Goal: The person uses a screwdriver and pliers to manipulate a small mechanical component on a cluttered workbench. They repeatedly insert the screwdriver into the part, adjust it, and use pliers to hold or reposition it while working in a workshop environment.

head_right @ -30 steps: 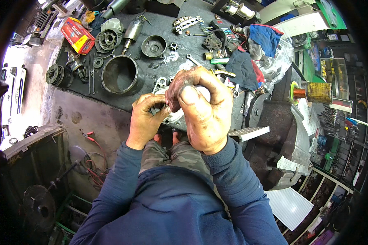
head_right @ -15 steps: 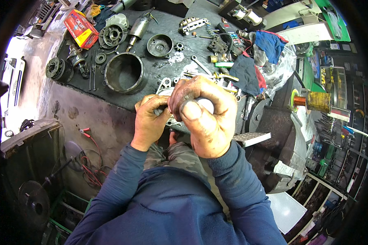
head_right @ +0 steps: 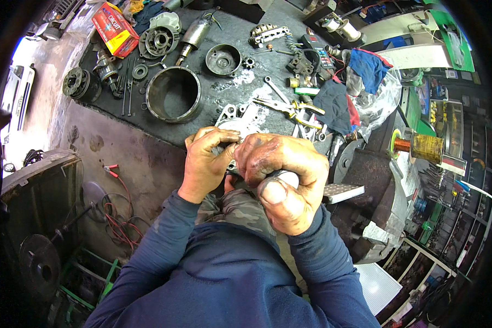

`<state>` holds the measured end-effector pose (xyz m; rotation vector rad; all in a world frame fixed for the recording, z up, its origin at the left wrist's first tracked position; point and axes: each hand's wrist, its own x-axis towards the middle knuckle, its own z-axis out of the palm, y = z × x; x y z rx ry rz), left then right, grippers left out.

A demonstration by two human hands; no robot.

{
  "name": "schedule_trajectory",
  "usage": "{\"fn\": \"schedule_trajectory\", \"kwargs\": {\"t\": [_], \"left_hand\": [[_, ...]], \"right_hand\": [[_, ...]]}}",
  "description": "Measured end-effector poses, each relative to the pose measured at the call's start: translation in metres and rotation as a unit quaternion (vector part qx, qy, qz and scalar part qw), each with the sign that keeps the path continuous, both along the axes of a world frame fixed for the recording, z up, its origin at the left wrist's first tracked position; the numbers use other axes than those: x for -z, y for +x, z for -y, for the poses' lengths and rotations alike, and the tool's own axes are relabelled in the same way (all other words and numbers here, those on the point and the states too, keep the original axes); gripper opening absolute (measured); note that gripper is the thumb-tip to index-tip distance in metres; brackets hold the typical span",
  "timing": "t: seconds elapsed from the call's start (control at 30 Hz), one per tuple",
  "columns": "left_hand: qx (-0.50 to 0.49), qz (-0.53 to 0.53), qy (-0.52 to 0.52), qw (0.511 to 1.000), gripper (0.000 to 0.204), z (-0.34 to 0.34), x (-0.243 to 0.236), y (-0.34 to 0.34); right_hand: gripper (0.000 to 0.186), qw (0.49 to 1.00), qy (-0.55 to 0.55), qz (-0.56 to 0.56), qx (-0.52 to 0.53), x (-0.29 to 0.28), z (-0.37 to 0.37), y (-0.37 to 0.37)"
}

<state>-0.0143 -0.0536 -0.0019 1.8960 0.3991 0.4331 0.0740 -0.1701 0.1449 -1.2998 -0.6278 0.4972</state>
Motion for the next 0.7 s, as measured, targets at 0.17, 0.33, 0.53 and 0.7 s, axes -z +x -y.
{"fn": "schedule_trajectory", "kwargs": {"t": [0.17, 0.33, 0.53, 0.7], "left_hand": [[0.002, -0.001, 0.013, 1.000, 0.028, -0.002, 0.002, 0.000], [-0.026, 0.024, 0.088, 0.996, 0.041, 0.005, 0.004, 0.005], [0.005, 0.020, 0.090, 0.996, 0.039, 0.002, 0.005, 0.007], [0.083, 0.009, 0.090, 0.992, 0.043, -0.012, 0.000, 0.009]], "right_hand": [[0.050, 1.000, 0.008, 0.004, -0.008, 0.002, 0.001, 0.003], [0.044, 1.000, 0.029, -0.008, 0.005, 0.005, 0.000, 0.010], [0.043, 0.998, 0.054, -0.002, 0.010, 0.001, 0.008, 0.016], [0.043, 0.999, 0.050, -0.001, 0.004, 0.001, 0.010, 0.014]]}}
